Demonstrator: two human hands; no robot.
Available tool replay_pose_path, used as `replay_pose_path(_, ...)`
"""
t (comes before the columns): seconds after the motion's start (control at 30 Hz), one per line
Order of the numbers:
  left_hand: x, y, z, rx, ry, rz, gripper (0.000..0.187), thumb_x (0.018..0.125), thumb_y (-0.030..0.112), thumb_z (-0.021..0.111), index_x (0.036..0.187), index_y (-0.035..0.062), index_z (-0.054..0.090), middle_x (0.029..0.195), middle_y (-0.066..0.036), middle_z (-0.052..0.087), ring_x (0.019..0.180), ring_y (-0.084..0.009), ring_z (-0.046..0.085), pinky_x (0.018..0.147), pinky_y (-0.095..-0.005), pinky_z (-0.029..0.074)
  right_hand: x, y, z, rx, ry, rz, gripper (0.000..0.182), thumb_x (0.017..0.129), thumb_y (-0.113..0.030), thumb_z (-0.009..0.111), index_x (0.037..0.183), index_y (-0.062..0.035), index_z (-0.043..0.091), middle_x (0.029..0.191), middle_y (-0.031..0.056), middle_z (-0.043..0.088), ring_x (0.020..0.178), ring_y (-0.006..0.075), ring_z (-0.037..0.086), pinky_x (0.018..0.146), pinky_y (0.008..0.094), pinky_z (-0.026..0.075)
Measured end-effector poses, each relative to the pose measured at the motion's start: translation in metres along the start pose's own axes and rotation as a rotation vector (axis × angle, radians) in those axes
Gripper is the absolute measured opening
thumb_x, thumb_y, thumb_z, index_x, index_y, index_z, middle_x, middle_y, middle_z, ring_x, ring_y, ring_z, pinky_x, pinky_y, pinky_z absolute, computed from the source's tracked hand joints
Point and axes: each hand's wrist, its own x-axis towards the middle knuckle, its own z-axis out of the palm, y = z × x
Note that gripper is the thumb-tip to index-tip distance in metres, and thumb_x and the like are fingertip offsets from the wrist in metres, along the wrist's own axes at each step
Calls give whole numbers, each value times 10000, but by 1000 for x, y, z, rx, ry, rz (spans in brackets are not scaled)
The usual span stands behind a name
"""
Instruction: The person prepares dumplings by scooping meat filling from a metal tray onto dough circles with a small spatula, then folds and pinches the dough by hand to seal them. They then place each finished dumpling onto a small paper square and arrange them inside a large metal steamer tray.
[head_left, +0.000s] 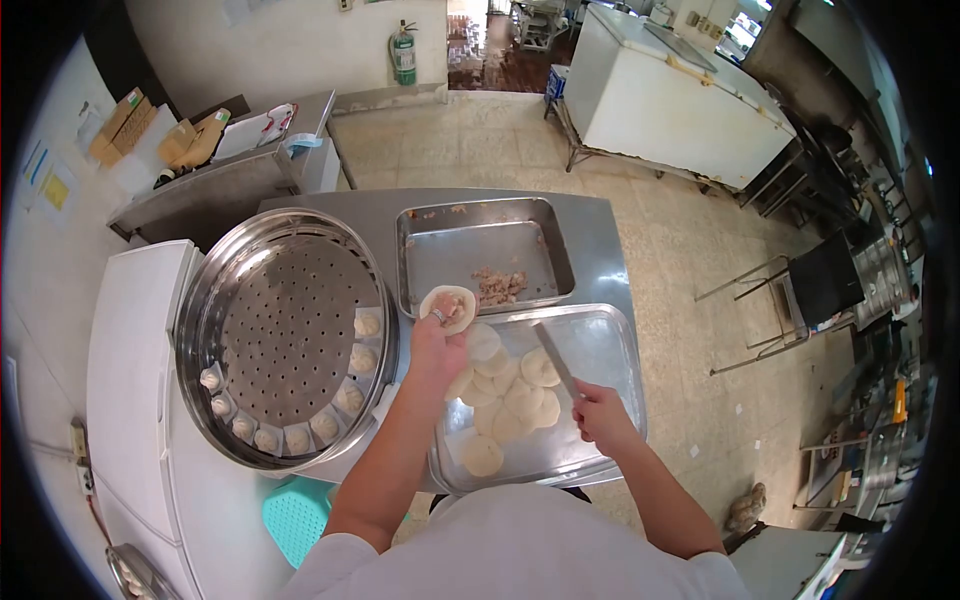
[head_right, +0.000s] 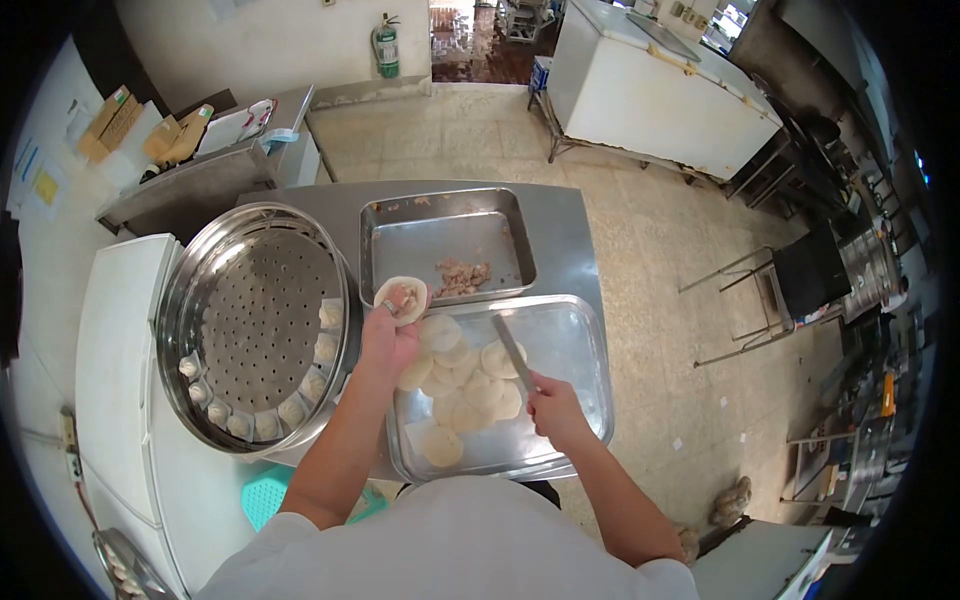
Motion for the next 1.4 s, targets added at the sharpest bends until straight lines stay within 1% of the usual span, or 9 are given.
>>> replay_pose_path(0.13, -17, 5, -5, 100, -113, -94, 326, 1004, 127, 623, 1262, -57, 546, 1218, -216, 644, 1158, -396, 647, 1081, -505, 536, -7, 7, -3, -422, 204, -596, 428, 969, -15, 544, 1379, -82, 644, 747, 58, 545, 609, 178, 527, 551, 344, 462)
replay_pose_path(0.2, -31, 9, -2, 12, -193, -178, 347, 1035, 229, 578, 1248, -44, 566, 1219, -218, 647, 1181, -412, 630, 1087, -517, 514, -27, -23, 12, -595, 261, -819, 383, 968, -38, 591, 1330, -117, 688, 772, 87, 573, 658, 216, 574, 601, 362, 490)
replay_pose_path(0.3, -44, 12, 4, -58, -254, -295, 465, 1066, 395, 479, 1233, -24, 591, 1222, -217, 652, 1212, -422, 605, 1091, -532, 482, -39, -46, 35, -673, 350, -945, 334, 937, -75, 661, 1237, -190, 751, 789, 92, 587, 670, 260, 597, 587, 378, 495)
replay_pose_path(0.4, -52, 15, 2, -73, -280, -368, 588, 1075, 514, 385, 1228, -9, 605, 1222, -209, 657, 1229, -401, 593, 1086, -538, 466, -31, -42, 33, -1008, 397, -1041, 299, 920, -88, 695, 1192, -186, 769, 798, 85, 592, 658, 259, 605, 579, 374, 485)
replay_pose_path(0.63, -78, 24, 6, 38, -256, -415, 633, 1057, 613, 387, 1212, 34, 591, 1128, -136, 661, 1106, -319, 632, 1001, -515, 526, -45, -59, 28, -1112, 384, -1134, 282, 866, -130, 719, 1116, -243, 785, 763, 33, 558, 672, 231, 610, 553, 382, 487)
replay_pose_path(1.0, -100, 28, 15, 342, -124, -408, 767, 987, 746, 386, 1180, 40, 614, 1156, -133, 642, 1103, -305, 634, 929, -527, 559, -48, -75, 6, -1290, 278, -1367, 376, 772, -42, 727, 1090, -235, 780, 785, 2, 538, 702, 188, 605, 546, 346, 492)
replay_pose_path(1.1, -104, 28, 12, 356, -116, -424, 782, 983, 753, 381, 1200, 37, 609, 1182, -137, 636, 1104, -316, 632, 940, -526, 557, -48, -75, 5, -1330, 220, -1433, 357, 758, -71, 722, 1078, -218, 784, 813, 6, 539, 757, 184, 617, 610, 342, 518)
replay_pose_path(1.2, -107, 30, 13, 347, -126, -413, 789, 986, 752, 374, 1221, 35, 604, 1199, -143, 635, 1112, -325, 631, 957, -527, 552, -47, -75, -4, -1332, 222, -1384, 331, 807, -85, 715, 1095, -232, 785, 782, 9, 539, 728, 189, 620, 610, 343, 518)
replay_pose_path(1.4, -105, 25, 3, 169, -188, -347, 783, 1003, 727, 369, 1243, 16, 590, 1214, -166, 638, 1141, -327, 632, 1003, -531, 529, -38, -58, 8, -1047, 93, -1022, 238, 930, -144, 674, 1136, -197, 781, 768, 95, 616, 707, 296, 642, 649, 407, 524)
